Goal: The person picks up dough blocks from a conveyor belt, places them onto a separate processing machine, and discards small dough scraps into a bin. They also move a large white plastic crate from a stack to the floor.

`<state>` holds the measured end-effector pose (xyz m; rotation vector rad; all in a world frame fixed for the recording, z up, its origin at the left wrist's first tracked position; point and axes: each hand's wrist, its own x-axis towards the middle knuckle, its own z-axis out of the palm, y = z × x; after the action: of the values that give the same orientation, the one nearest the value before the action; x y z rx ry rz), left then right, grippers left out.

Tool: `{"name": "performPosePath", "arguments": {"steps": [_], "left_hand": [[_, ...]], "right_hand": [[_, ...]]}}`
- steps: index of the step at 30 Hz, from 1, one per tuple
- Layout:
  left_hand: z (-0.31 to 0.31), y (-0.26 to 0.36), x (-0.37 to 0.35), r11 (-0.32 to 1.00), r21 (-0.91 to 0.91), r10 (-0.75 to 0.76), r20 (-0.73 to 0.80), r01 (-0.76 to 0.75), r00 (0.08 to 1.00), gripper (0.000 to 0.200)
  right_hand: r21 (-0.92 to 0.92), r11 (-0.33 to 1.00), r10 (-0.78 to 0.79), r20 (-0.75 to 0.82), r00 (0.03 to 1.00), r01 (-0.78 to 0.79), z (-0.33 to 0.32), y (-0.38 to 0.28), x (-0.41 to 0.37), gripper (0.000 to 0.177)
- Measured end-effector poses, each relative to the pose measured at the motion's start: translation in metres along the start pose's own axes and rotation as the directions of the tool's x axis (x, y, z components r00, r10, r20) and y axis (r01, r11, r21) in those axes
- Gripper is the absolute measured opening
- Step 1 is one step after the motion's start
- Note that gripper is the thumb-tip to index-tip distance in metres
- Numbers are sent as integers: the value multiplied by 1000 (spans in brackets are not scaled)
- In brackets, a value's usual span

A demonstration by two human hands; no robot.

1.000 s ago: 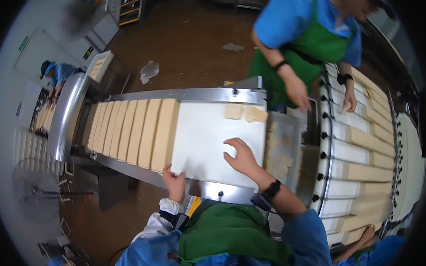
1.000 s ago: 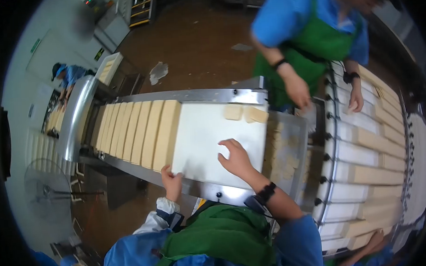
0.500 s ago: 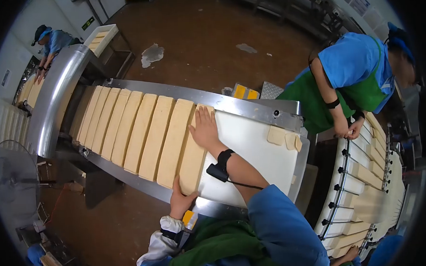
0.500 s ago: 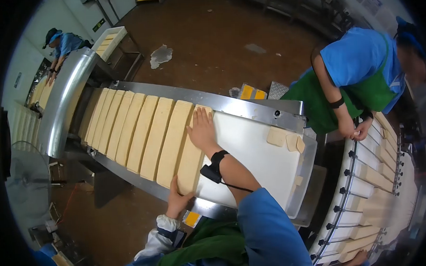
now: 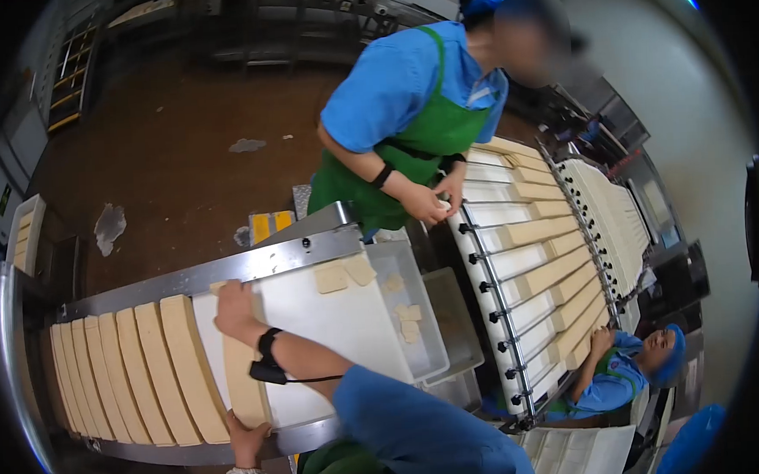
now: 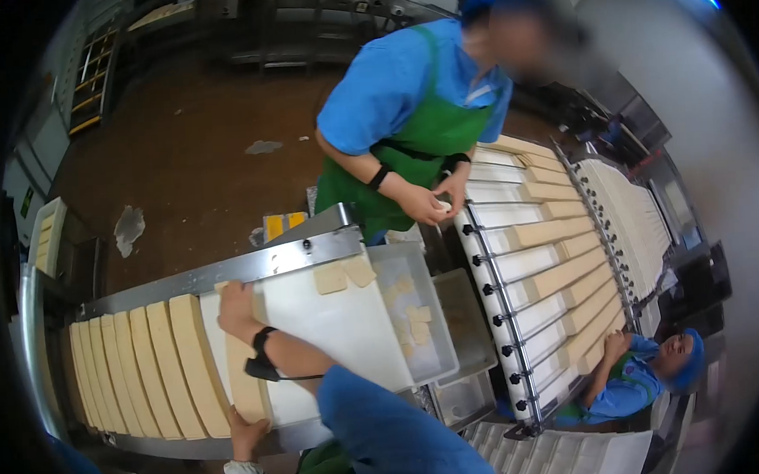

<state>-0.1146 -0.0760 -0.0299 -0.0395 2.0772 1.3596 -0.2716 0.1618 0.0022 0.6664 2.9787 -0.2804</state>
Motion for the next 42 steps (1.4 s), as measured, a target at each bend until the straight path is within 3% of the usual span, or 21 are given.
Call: {"name": "performPosePath", "arguments": {"steps": [1, 2, 6, 8, 10, 13, 15, 16, 18, 20, 23, 25, 28, 29, 32, 33, 36, 38, 40, 41, 42], "left_hand": [[1, 2, 5, 989, 139, 44, 44, -50, 998, 91], [3, 7, 9, 956, 274, 86, 92, -108, 992, 92], [23, 57, -8, 807, 520, 196, 209, -279, 958, 100], [31, 59, -7, 727, 596, 235, 250, -340, 939, 103], [29, 61, -8, 714, 645, 156, 230, -271, 961, 102], [45, 76, -7, 662, 707, 165, 186, -249, 969, 88], [55, 87, -10, 680, 685, 178, 193, -262, 965, 80], [61, 92, -10, 689, 673, 187, 195, -270, 963, 76], [83, 95, -9, 657, 590, 388, 268, -469, 882, 68], [128, 121, -21, 531, 585, 517, 349, -613, 782, 65], [209, 172, -58, 573, 330, 554, 519, -750, 651, 64], [263, 196, -88, 612, 187, 539, 613, -769, 578, 66], [333, 217, -132, 542, 139, 577, 657, -829, 486, 69], [354, 223, -144, 514, 125, 596, 659, -849, 458, 69], [406, 236, -167, 472, 209, 535, 704, -857, 466, 72], [419, 244, -176, 431, 278, 516, 704, -858, 487, 72], [455, 249, -177, 366, 270, 497, 753, -891, 432, 77], [480, 248, -180, 499, 183, 462, 771, -847, 438, 78], [505, 239, -176, 631, 106, 429, 777, -769, 460, 79], [522, 227, -168, 694, 69, 414, 776, -717, 476, 80], [541, 217, -161, 752, 28, 400, 775, -659, 490, 82]], "right_hand": [[9, 998, 68, -101, 993, -68, 4, 27, -8, 47], [189, 967, 167, 27, 986, -169, -26, 60, -24, 50], [196, 890, 368, 225, 902, -412, -75, 165, -110, 78], [191, 892, 337, 323, 885, -409, -84, 184, -152, 81], [212, 955, 144, 286, 947, -209, -84, 190, -187, 68], [231, 966, 123, -14, 992, -116, -41, 198, -212, 50], [242, 963, 185, -293, 938, -114, -20, 193, -221, 38], [253, 952, 235, -251, 939, -171, -30, 202, -227, 38], [282, 915, 338, -152, 929, -287, -51, 221, -246, 37], [289, 897, 408, -250, 878, -334, -74, 265, -282, 38], [333, 873, 467, -359, 808, -356, -136, 349, -353, 42], [340, 830, 546, -333, 768, -443, -154, 420, -392, 49], [305, 849, 503, -216, 837, -432, -192, 520, -435, 53], [293, 860, 472, -147, 870, -417, -193, 555, -446, 63], [633, 709, 377, 34, 926, -312, -185, 634, -460, 77], [698, 526, 473, 236, 849, -487, -203, 636, -462, 91], [846, 240, 682, 202, 703, -476, -154, 685, -457, 99], [632, 528, 811, -175, 559, -568, -137, 678, -457, 90], [200, 630, 703, -559, 441, -750, -136, 653, -458, 81], [377, 667, 725, -528, 442, -643, -143, 637, -461, 65], [390, 741, 660, -574, 485, -547, -128, 616, -461, 62]]}}
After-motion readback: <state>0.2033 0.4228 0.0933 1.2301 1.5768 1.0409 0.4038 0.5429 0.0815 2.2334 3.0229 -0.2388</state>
